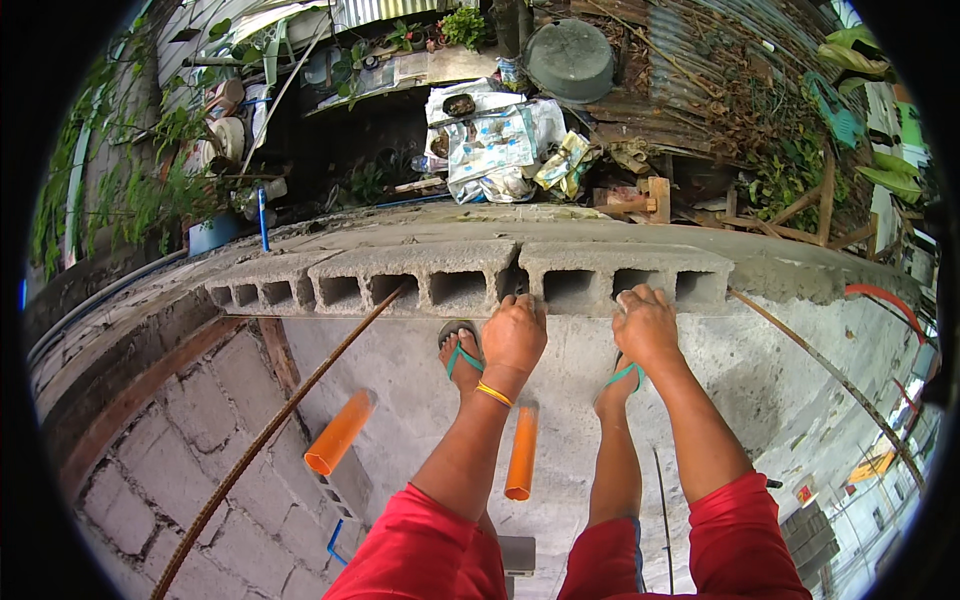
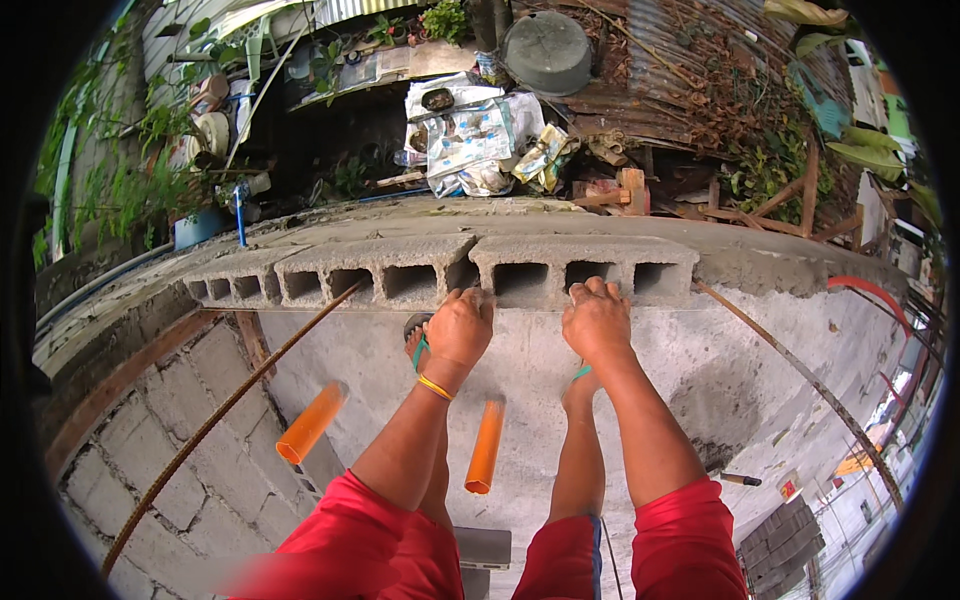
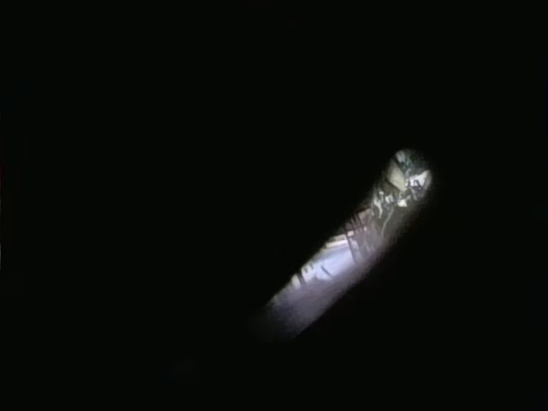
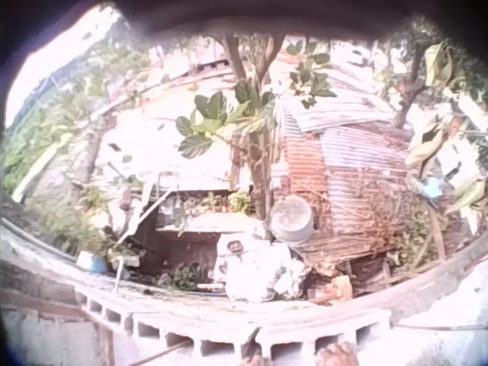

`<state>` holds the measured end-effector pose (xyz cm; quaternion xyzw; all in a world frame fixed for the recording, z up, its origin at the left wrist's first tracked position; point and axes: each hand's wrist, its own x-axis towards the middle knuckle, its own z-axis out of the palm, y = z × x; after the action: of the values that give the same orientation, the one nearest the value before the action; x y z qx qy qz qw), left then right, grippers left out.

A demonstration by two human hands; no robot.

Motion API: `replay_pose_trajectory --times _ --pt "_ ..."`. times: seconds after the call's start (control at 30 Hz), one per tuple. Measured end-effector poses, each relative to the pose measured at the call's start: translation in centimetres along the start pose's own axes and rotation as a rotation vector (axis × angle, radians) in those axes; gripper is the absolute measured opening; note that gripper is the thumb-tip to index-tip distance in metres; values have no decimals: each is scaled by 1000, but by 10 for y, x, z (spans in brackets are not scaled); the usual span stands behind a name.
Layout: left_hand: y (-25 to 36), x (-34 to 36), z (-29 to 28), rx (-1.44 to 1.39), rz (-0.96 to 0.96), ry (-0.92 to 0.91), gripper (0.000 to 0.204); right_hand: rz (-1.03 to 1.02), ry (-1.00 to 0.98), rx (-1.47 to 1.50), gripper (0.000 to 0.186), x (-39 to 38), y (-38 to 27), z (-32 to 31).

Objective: The person lays concrete blocks on a partially built wall, using a trowel to apply mortar between blocks. They repeatedly pick up blocks, place them on the wall, and adjust their position to align with the existing structure.

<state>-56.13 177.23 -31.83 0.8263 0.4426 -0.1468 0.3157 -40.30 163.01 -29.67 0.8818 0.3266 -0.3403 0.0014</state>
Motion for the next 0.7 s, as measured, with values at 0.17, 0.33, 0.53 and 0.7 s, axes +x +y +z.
replay_pose_trajectory --times 0.17,0.33,0.53,0.7 --pt "0 -21 -9 -43 5 5 25 7 15 7 35 -2 2 1" --pt "-27 -50 -10 -69 11 67 21 16 6 20 34 1 7 2" --pt "-71 -82 -10 -12 147 102 15 25 21 23 36 4 10 2" --pt "-75 -105 -23 -87 -21 -65 18 21 52 4 35 -1 7 5"
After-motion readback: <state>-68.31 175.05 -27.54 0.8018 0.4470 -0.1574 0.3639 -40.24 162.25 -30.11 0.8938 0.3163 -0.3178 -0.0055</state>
